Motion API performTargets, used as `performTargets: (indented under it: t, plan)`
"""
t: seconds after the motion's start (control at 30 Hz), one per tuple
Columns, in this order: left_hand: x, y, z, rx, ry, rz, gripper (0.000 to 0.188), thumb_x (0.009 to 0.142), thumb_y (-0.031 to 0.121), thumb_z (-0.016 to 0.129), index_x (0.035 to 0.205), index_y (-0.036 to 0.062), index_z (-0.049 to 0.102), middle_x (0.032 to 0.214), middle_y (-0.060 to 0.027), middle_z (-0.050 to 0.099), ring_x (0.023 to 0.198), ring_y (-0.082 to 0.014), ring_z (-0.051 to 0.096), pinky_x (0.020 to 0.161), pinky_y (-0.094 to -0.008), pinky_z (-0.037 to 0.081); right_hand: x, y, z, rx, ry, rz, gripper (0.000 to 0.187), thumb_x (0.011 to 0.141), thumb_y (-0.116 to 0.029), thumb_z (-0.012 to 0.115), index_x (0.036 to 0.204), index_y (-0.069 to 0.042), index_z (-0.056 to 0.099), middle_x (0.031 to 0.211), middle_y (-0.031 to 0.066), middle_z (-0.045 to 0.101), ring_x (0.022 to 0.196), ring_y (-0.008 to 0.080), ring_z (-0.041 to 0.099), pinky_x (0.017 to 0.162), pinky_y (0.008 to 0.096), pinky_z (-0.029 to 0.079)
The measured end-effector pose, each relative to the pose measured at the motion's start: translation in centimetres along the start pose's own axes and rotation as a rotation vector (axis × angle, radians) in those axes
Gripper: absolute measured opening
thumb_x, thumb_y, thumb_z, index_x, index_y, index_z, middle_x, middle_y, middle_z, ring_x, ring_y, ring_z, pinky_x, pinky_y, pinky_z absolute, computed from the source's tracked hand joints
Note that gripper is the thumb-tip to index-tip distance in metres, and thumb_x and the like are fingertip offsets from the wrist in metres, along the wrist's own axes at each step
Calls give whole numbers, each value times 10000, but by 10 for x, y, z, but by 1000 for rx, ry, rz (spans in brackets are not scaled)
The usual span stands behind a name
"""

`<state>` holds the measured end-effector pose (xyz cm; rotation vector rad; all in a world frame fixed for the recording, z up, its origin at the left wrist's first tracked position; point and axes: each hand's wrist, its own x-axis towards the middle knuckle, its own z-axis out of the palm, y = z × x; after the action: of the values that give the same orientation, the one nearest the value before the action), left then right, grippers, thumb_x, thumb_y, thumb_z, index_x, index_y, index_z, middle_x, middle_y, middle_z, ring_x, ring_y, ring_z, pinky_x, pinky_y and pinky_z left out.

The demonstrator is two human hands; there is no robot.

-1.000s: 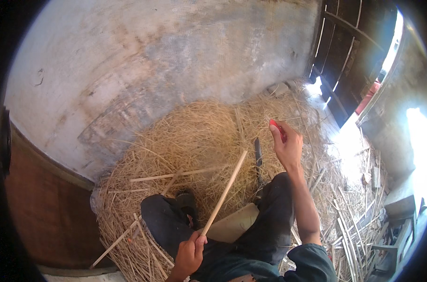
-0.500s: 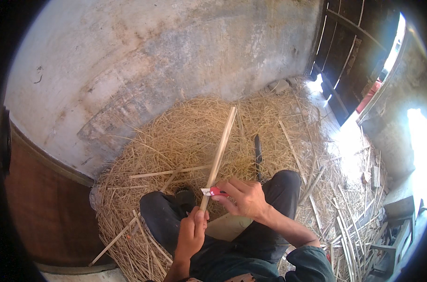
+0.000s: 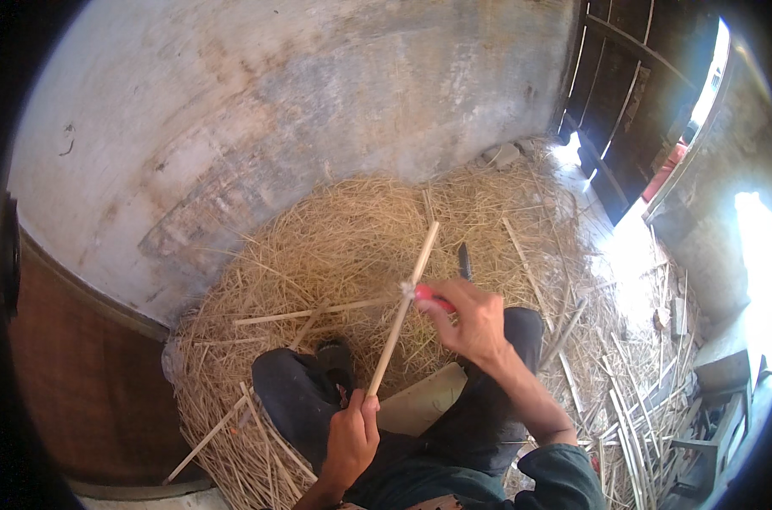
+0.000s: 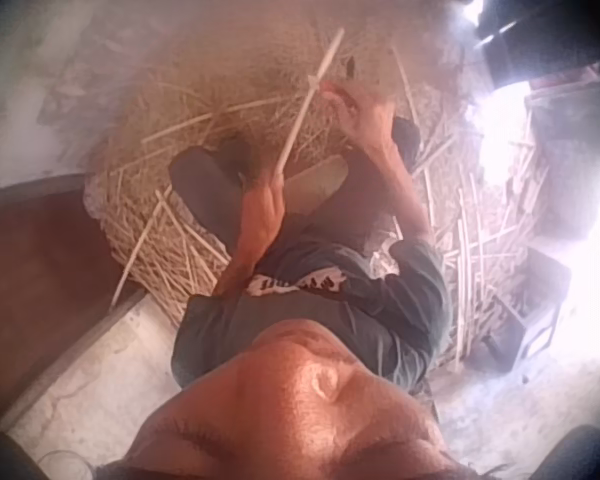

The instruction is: The person sits on a bed of straw and uses a red utility knife to sharpen the end of a thin wooden stick. They hold the stick with their left hand and scrape the blade along the wood to create a point, occasionally rotating the stick to work on different sides.

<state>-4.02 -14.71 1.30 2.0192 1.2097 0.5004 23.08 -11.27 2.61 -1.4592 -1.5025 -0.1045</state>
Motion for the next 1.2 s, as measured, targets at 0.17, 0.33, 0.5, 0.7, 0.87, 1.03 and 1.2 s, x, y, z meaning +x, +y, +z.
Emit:
performTargets:
  t: [0.17,0.33,0.5,0.7,0.87,1.03,1.2]
  plan:
    - [-19,-4,-3,7,-71,-27,309,1153,262,472,1026,9,595,765,-246,670,810,-502,696,594,-522,511,29,47,-22,-114,141,189,165,973,-185,767,1069,-59,810,847,109,772,641,175,702,574,315,528]
    - [-21,-23,-9,-219,-98,-40,347,1160,280,461,979,15,593,688,-176,610,614,-367,660,562,-435,483,37,52,-38,-140,135,311,178,988,-172,748,1098,-42,799,818,99,756,647,171,679,599,314,521]
    - [4,-26,-11,-541,-150,-118,422,1180,305,415,923,14,580,649,-45,487,569,-138,480,557,-322,403,-5,8,-1,80,-63,35,165,931,-170,800,1067,-76,789,907,94,767,645,220,705,589,350,559]
    - [18,-7,-11,-617,-159,-116,448,1190,320,382,940,6,581,657,3,441,587,-86,415,542,-301,369,-34,-28,14,38,-200,-129,247,897,-274,842,1092,-137,775,806,16,687,625,217,692,527,351,536]
    - [22,3,-12,-439,-51,-17,447,1182,304,395,937,-9,600,642,-13,469,563,-99,455,529,-307,376,-38,-33,16,8,-216,-157,269,892,-309,842,1089,-141,771,769,6,652,603,196,677,499,343,516]
    - [18,3,-10,-327,-7,37,432,1174,289,397,927,-8,590,644,-77,521,550,-159,515,544,-343,420,-36,-34,14,13,-183,-190,275,880,-309,848,1077,-133,772,741,2,632,588,193,664,490,341,507]
    - [16,8,-18,-292,-38,24,343,1165,226,427,959,-6,575,698,-179,581,615,-398,648,575,-455,477,-31,-35,13,-1,-152,-234,288,860,-307,860,1066,-127,770,726,6,608,574,194,653,485,345,496]
